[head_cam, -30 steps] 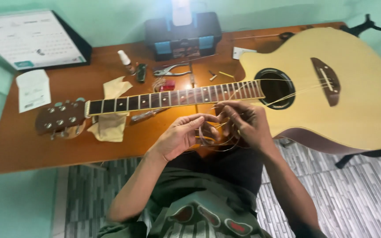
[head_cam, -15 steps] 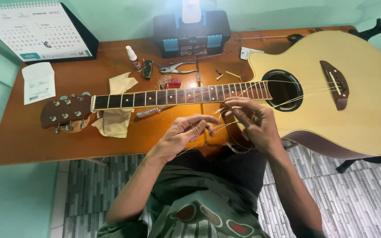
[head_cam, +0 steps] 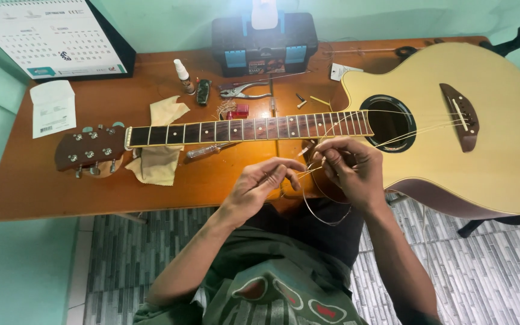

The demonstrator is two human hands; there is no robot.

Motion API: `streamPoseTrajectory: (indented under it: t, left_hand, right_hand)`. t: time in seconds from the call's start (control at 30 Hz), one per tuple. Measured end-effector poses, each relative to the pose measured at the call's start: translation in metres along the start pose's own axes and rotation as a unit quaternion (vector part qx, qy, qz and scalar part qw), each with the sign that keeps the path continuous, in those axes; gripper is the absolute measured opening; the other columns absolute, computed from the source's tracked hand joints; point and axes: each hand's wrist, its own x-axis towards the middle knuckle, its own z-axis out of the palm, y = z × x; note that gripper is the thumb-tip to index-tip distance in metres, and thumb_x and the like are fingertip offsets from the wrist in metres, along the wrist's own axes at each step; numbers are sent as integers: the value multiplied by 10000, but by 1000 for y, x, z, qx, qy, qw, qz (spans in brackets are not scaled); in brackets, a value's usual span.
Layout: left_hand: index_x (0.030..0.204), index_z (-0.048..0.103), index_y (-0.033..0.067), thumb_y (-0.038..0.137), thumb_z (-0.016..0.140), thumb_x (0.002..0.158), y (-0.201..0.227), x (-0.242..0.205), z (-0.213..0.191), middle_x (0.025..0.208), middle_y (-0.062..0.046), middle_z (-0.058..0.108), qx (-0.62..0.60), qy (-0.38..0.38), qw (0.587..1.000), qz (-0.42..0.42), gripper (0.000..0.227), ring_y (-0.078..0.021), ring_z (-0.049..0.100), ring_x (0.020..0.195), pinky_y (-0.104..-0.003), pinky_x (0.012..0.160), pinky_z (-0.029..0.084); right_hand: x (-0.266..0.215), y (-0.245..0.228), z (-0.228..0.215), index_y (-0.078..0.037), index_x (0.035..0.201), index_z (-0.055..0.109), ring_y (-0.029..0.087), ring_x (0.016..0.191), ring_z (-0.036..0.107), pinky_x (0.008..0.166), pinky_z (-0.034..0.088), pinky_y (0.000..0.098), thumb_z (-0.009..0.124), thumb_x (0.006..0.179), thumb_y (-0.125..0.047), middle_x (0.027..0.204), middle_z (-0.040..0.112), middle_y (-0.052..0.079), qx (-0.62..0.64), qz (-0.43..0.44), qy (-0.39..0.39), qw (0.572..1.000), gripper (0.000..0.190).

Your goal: The person replaces the strings on an acoustic guitar. They thread a new string through the bridge, pull it taut, and then wind it onto the tuning peg at the headstock. This process is repeated for multiple strings.

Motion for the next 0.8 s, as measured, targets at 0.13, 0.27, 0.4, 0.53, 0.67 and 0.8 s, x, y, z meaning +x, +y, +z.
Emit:
streamPoseTrajectory:
  t: [0.13,0.27,0.4,0.53,0.67,0.8]
  left_hand:
    - [1266,704,45,194,516,1087,4,-4,3,861,-91,738,-27,-22,999,-20,299,-44,396,707,-192,650,331]
    - [1274,702,51,141,535,1077,9,-3,4,923,-101,755,-54,-44,997,-23,274,-33,446,727,-165,672,359]
    - [1252,717,13,108,571,1061,13,-7,8,1013,-133,768,-84,-54,995,-22,259,-100,597,903,-227,846,461]
    - [1205,736,-14,76,611,1038,13,-8,8,1047,-163,771,-92,-62,994,-7,228,-174,680,1054,-321,997,506]
    - [1197,739,5,48,610,1034,9,-8,7,998,-108,779,-76,-63,995,0,212,-83,633,900,-183,753,496]
    - [1130,767,-2,-31,649,983,1,-11,7,956,-137,792,22,-49,996,68,191,-166,726,920,-258,802,572]
  right_hand:
    - [1,-1,-1,-70,1019,756,89,568,537,501,529,214,678,1001,-65,770,694,84,-47,-36,-18,998,80]
    - [4,-2,-5,-52,1005,760,107,612,564,527,553,237,688,997,-70,740,698,98,-83,-110,-42,990,75]
    - [5,5,-13,-9,988,768,104,630,592,509,548,228,711,972,-78,743,676,98,-72,-181,-91,977,90]
    - [9,9,-17,-34,940,802,96,591,602,468,522,210,748,943,-137,725,667,79,-78,-218,-131,964,116]
    - [11,13,-20,-61,810,782,56,571,398,473,370,212,743,952,-138,583,474,4,-61,-241,-133,959,167]
    - [13,16,-22,-38,687,740,79,497,280,457,283,204,745,920,-47,443,344,-26,-48,-260,-105,959,232]
